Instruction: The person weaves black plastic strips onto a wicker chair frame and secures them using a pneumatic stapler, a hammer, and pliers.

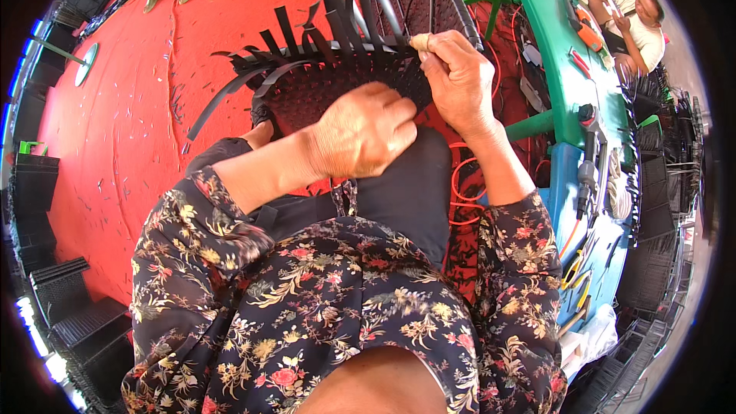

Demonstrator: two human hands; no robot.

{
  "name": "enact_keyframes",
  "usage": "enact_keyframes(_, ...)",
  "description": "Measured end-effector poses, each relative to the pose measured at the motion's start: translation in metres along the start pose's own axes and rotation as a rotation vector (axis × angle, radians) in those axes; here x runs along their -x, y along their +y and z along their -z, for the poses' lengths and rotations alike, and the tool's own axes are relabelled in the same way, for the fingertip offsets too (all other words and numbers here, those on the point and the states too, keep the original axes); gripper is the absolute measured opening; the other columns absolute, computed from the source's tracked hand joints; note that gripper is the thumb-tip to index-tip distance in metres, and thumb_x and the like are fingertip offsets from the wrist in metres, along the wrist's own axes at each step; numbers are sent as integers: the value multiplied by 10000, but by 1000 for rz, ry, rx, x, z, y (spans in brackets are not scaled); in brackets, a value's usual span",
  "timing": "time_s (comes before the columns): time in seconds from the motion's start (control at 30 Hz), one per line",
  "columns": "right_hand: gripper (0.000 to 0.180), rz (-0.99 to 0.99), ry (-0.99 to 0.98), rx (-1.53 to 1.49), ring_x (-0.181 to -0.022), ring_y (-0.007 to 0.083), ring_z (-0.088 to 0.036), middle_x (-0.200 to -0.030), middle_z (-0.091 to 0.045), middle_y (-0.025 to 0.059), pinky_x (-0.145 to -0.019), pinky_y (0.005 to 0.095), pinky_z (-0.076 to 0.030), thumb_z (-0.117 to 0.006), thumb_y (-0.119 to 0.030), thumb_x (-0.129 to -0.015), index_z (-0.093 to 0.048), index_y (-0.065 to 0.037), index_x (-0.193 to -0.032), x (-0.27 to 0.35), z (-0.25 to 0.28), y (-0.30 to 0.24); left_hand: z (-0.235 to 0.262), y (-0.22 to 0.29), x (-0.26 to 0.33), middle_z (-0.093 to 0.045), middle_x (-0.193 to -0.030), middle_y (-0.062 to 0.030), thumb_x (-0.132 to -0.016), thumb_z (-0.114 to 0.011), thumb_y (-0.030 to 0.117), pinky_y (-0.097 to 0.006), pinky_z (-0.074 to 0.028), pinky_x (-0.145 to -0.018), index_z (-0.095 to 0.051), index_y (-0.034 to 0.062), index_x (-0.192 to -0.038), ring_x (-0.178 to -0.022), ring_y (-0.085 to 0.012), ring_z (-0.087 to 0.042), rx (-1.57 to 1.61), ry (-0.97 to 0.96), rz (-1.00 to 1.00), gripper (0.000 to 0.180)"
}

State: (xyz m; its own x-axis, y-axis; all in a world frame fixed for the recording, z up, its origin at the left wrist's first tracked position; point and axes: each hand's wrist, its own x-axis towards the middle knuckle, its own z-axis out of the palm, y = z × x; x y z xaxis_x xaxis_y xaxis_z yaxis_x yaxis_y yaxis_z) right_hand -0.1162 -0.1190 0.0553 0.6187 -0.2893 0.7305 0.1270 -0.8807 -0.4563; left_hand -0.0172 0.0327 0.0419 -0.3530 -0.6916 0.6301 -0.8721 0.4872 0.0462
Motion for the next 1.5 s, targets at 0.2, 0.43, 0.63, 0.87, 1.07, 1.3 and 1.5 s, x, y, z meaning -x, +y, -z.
enact_keyframes(0.2, 131, 92, -393, 166, -782, 295, -617, -814, -627, 90, -713, 389, -486, -629, -169, -784, -690, -81, -859, -56, 7, -5, 1, 9, 12, -472, -736, -75, -620, -631, 83, -353, -442, -608, -503, 51, -699, -676, -244, -527, 63, -140, 1, 154)
enact_keyframes(0.43, 191, 146, -638, 130, -816, 320, -611, -839, -622, 123, -726, 411, -478, -660, -185, -729, -681, -80, -887, -78, -1, -16, 6, 5, 30, -431, -699, -73, -624, -644, 68, -363, -406, -565, -486, 53, -686, -638, -248, -491, 135, -118, 41, 170)
enact_keyframes(0.63, 128, 173, -455, 53, -770, 335, -602, -819, -600, 120, -692, 403, -485, -611, -151, -764, -640, -51, -837, -66, -4, -6, 10, 8, 21, -476, -700, -59, -603, -617, 152, -346, -436, -608, -495, 70, -658, -650, -224, -530, 62, -142, 5, 157)
enact_keyframes(0.87, 154, -121, -146, -140, -665, 107, -589, -769, -634, 32, -647, 265, -489, -629, -70, -791, -653, -46, -940, -43, 4, -7, 18, 12, -10, -503, -761, -87, -578, -593, 184, -357, -450, -646, -515, 50, -710, -683, -246, -532, 51, -122, -124, 204)
enact_keyframes(1.07, 215, -230, -411, -460, -810, 70, -621, -822, -660, 23, -777, 242, -505, -626, -20, -796, -625, -18, -1011, -59, 0, -2, 35, -22, -32, -559, -820, -113, -592, -636, 91, -388, -500, -680, -574, 27, -760, -735, -269, -582, -80, 121, -120, 191)
enact_keyframes(1.3, 101, -8, -134, -157, -653, 68, -588, -702, -646, 32, -610, 264, -475, -692, -99, -817, -637, -35, -871, -41, -8, -6, 36, -66, -27, -567, -798, -160, -785, -604, 33, -427, -474, -649, -558, 10, -834, -747, -373, -589, -134, 249, 304, 71)
enact_keyframes(1.5, 103, -257, 76, -470, -597, 42, -534, -678, -652, 4, -542, 219, -425, -663, -111, -863, -619, -40, -802, -29, -13, -16, 42, -91, -34, -644, -824, -179, -879, -548, 194, -441, -479, -710, -658, 62, -909, -831, -368, -615, 92, -284, 580, 174)
